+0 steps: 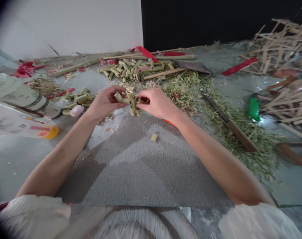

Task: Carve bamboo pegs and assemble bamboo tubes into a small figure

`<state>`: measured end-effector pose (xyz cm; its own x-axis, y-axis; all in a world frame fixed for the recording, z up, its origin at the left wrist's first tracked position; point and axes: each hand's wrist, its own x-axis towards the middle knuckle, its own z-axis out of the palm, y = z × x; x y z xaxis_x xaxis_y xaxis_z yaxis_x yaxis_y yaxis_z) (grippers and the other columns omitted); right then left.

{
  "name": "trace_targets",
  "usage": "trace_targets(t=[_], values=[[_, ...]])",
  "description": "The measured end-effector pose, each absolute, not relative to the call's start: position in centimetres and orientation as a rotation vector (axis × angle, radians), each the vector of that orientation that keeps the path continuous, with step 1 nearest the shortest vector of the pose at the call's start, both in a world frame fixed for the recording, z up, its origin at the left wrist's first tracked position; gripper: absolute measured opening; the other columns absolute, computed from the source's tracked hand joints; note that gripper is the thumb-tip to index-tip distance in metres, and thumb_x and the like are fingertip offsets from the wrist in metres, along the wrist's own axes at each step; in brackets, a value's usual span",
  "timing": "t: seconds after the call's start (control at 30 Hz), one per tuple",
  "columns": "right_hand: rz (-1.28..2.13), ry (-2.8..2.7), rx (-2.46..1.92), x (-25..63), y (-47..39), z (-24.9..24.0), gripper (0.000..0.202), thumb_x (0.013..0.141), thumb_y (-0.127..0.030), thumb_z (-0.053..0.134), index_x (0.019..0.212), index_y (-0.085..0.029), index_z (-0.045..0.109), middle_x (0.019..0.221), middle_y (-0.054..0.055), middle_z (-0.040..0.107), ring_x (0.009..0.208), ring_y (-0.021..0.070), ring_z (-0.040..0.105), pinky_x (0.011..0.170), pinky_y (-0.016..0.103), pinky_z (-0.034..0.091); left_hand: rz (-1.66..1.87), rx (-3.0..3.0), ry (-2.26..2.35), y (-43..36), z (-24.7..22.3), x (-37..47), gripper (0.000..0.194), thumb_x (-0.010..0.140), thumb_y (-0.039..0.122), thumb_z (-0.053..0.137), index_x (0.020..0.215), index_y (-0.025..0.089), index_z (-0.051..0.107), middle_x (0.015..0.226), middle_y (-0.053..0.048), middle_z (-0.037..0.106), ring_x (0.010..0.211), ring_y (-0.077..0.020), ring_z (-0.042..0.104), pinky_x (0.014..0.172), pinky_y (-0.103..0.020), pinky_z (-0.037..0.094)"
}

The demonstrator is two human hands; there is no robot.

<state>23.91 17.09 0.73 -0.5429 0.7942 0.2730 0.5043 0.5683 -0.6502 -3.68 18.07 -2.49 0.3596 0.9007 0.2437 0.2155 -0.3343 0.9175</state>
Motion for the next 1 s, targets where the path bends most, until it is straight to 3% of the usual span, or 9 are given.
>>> trace_targets(t=[0.43, 1.0], values=[[0.607, -2.315, -1.001, 23.91, 17.10, 0.52, 0.010, 0.100, -0.028, 0.075, 0.098, -0.025, 0.084, 0.104, 0.008, 0.084, 0.091, 0.0287, 0.074, 0.081, 0.043, 0.050, 0.971, 1.899, 1.049, 18.16, -2.40, -4.12, 0.038, 0.082, 0.031, 0.095, 0.117, 0.030, 0.081, 0.104, -0.003, 0.070, 0.072, -0.0139, 0.057, 0.065, -0.029, 0.043], [0.472, -2.450, -0.960, 23.92, 16.96, 0.55, 0.018, 0.102, -0.021, 0.064, 0.095, -0.024, 0.080, 0.099, 0.009, 0.078, 0.096, 0.0285, 0.069, 0.086, 0.043, 0.048, 0.934, 1.908, 1.041, 18.18, -1.98, -4.11, 0.041, 0.079, 0.029, 0.095, 0.118, 0.028, 0.081, 0.109, -0.004, 0.075, 0.078, -0.0162, 0.064, 0.066, -0.029, 0.045]])
